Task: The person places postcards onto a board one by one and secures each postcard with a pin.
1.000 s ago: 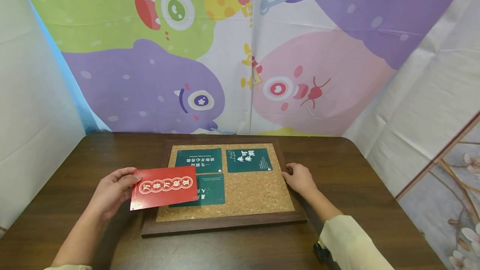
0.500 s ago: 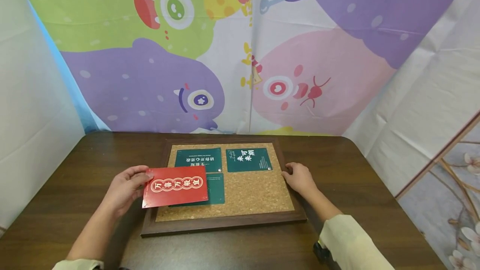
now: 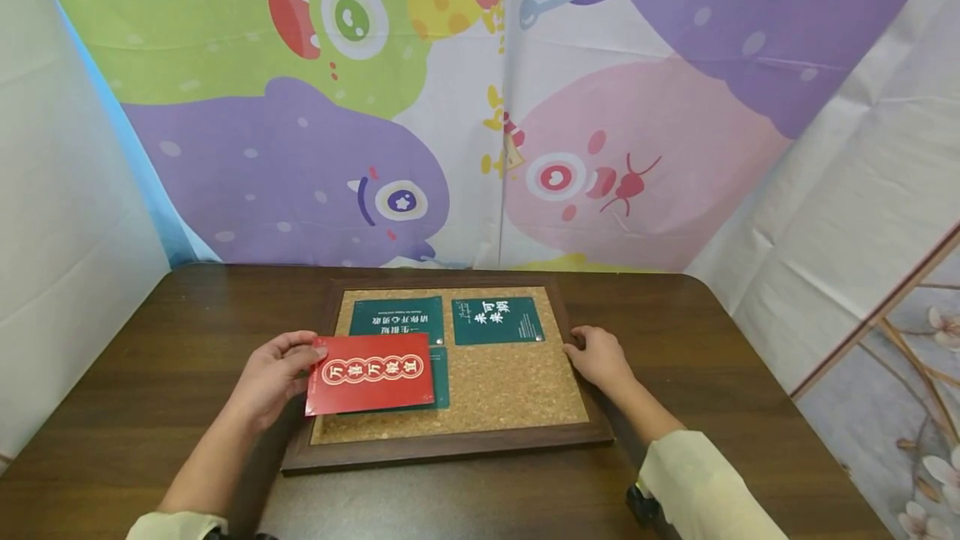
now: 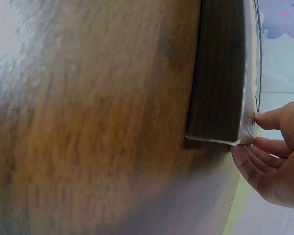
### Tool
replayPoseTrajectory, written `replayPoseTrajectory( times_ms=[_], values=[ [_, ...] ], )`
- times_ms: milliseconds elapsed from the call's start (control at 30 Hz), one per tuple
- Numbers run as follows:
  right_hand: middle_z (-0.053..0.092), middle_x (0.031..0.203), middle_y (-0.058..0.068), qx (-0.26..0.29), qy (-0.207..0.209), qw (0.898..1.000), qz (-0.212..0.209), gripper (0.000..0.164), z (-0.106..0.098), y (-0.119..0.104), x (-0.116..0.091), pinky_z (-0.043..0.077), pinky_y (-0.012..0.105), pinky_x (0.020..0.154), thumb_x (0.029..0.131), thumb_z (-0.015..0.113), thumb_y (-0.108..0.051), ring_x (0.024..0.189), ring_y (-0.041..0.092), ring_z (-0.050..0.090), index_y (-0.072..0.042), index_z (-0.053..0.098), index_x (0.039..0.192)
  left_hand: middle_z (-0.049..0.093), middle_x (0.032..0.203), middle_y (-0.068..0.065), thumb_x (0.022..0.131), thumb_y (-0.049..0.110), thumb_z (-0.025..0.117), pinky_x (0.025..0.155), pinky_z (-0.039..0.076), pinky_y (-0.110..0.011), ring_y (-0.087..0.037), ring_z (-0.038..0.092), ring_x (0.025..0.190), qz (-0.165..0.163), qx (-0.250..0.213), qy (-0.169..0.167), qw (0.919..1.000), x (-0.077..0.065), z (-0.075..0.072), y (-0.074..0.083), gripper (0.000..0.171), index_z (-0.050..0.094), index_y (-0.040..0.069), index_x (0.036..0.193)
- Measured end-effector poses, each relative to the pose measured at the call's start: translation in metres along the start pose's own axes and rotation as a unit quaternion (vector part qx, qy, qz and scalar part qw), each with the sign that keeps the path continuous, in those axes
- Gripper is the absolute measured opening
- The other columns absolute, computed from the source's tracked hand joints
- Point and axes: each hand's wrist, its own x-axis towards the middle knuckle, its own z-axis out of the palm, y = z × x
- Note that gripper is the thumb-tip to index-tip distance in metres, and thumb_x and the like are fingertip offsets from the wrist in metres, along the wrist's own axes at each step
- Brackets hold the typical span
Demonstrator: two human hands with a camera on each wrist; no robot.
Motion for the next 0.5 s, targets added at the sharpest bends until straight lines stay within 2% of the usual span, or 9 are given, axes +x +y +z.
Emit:
replayPoseTrajectory(
  times_ms=[500],
  values=[
    [0.061,0.106,0.019,0.000,0.003,1.000,-0.005,0.039,0.001,0.001,0.001,0.046,0.044,0.082,0.082,0.060,-0.020,0.097,0.032,0.057,0.005,0.056,0.111,0.053,0.089,0.007,0.086,0.017,0.056,0.067,0.052,-0.026,-0.006,0.054,0.077,-0.009,-0.020,0.000,0.9998,0.006,0.020,-0.001,0.047,0.032,-0.003,0.121]
  ],
)
